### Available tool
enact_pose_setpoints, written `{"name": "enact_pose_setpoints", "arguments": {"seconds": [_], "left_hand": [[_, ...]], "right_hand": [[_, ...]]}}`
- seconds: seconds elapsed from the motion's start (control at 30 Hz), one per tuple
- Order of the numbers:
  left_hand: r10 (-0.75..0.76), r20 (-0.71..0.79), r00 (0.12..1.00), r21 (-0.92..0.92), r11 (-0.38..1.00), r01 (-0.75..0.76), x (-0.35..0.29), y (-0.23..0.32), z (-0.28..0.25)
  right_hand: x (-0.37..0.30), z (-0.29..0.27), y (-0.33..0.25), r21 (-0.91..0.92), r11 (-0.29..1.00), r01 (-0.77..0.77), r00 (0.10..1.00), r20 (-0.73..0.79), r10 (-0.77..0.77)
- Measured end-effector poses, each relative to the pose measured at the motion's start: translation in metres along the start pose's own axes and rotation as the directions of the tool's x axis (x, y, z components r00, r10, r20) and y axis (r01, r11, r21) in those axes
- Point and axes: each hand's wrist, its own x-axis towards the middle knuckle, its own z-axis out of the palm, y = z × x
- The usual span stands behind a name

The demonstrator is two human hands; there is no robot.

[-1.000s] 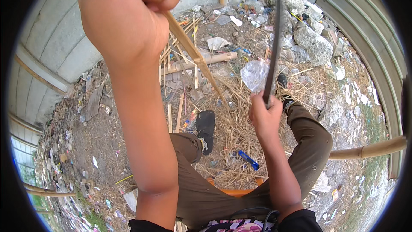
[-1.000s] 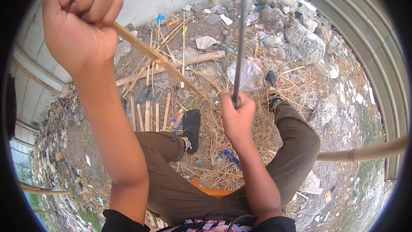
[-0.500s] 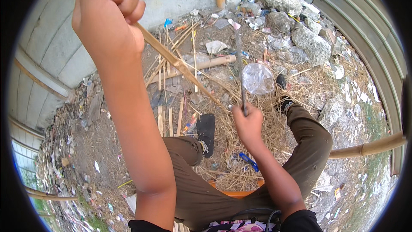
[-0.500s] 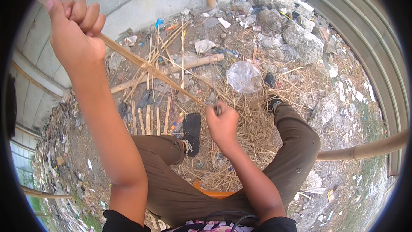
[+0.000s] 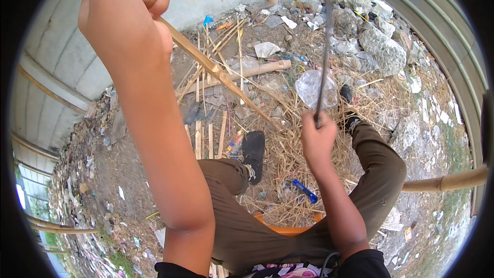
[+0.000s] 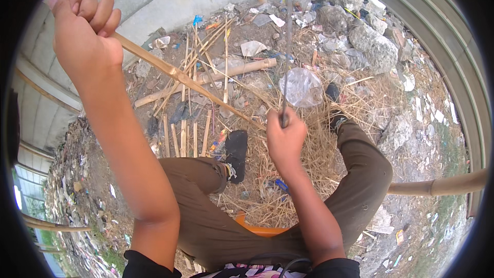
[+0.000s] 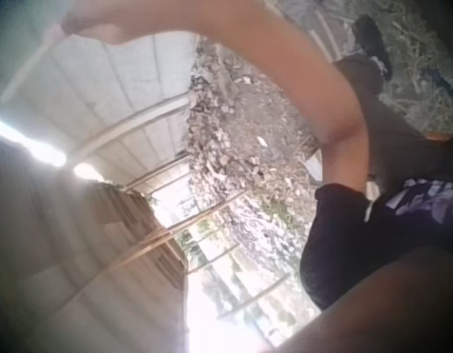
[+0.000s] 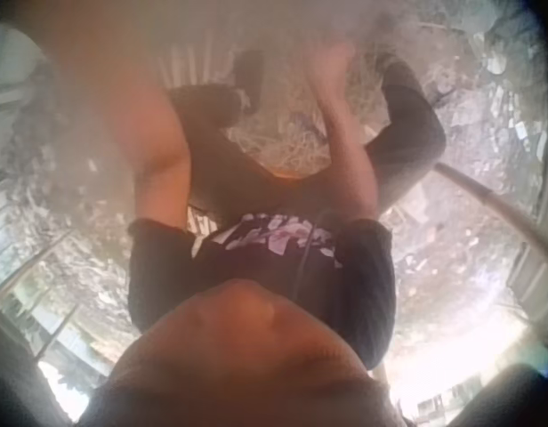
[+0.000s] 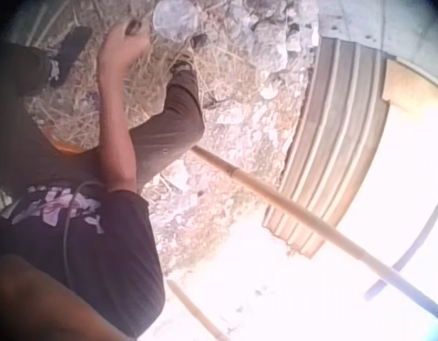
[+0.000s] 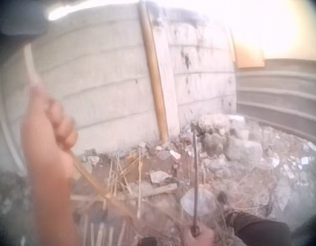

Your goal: The person sits on the ground and uses a knife to shave and sharpen a thin wooden stick. They hold the stick against their leg and scrape the blade along its length, then switch to a larger machete-like tool to continue shaping the stick.

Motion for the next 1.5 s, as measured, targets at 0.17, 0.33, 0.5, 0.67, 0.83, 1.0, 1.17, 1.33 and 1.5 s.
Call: {"name": "enact_pose_setpoints", "arguments": {"seconds": [0.17, 0.33, 0.5, 0.67, 0.83, 1.0, 1.17, 1.33, 1.5], "left_hand": [[-0.023, 0.033, 0.999, -0.057, 0.998, 0.025, -0.004, 0.006, 0.012], [-0.012, -0.014, 1.000, 0.010, 1.000, 0.012, -0.007, 0.013, 0.019], [0.092, -0.062, 0.994, 0.051, 0.995, -0.089, -0.008, 0.007, 0.010], [0.077, -0.064, 0.995, 0.098, 0.993, -0.071, -0.011, 0.002, 0.028], [0.068, -0.095, 0.993, 0.009, 0.998, -0.068, -0.001, 0.010, 0.018], [0.077, -0.035, 0.996, -0.020, 0.997, -0.078, 0.003, 0.002, 0.012], [0.085, 0.029, 0.996, -0.009, 0.996, -0.085, -0.012, 0.001, 0.037], [0.105, -0.006, 0.994, -0.062, 0.993, -0.105, -0.015, 0.002, 0.032], [0.235, -0.007, 0.972, 0.036, 0.971, -0.235, 0.005, -0.006, 0.014]], "right_hand": [[-0.034, 0.021, 0.071, 0.334, 0.943, 0.013, 0.999, 0.027, -0.024], [-0.056, 0.005, 0.164, -0.600, 0.799, -0.044, 0.976, 0.143, 0.161], [-0.021, 0.008, 0.004, 0.013, 1.000, -0.014, 0.999, 0.032, 0.013], [-0.057, 0.020, 0.153, 0.133, 0.987, -0.091, 0.996, 0.025, 0.089], [-0.056, 0.011, 0.161, -0.543, 0.833, -0.106, 0.985, 0.059, 0.164], [-0.026, 0.004, 0.020, -0.042, 0.995, 0.089, 0.996, -0.019, -0.090], [-0.069, -0.010, 0.183, -0.471, 0.873, -0.129, 0.953, 0.185, 0.240], [-0.059, -0.007, 0.157, -0.661, 0.742, -0.111, 0.953, 0.142, 0.269], [-0.042, 0.020, 0.023, -0.124, 0.991, 0.051, 0.988, 0.153, -0.032]]}}
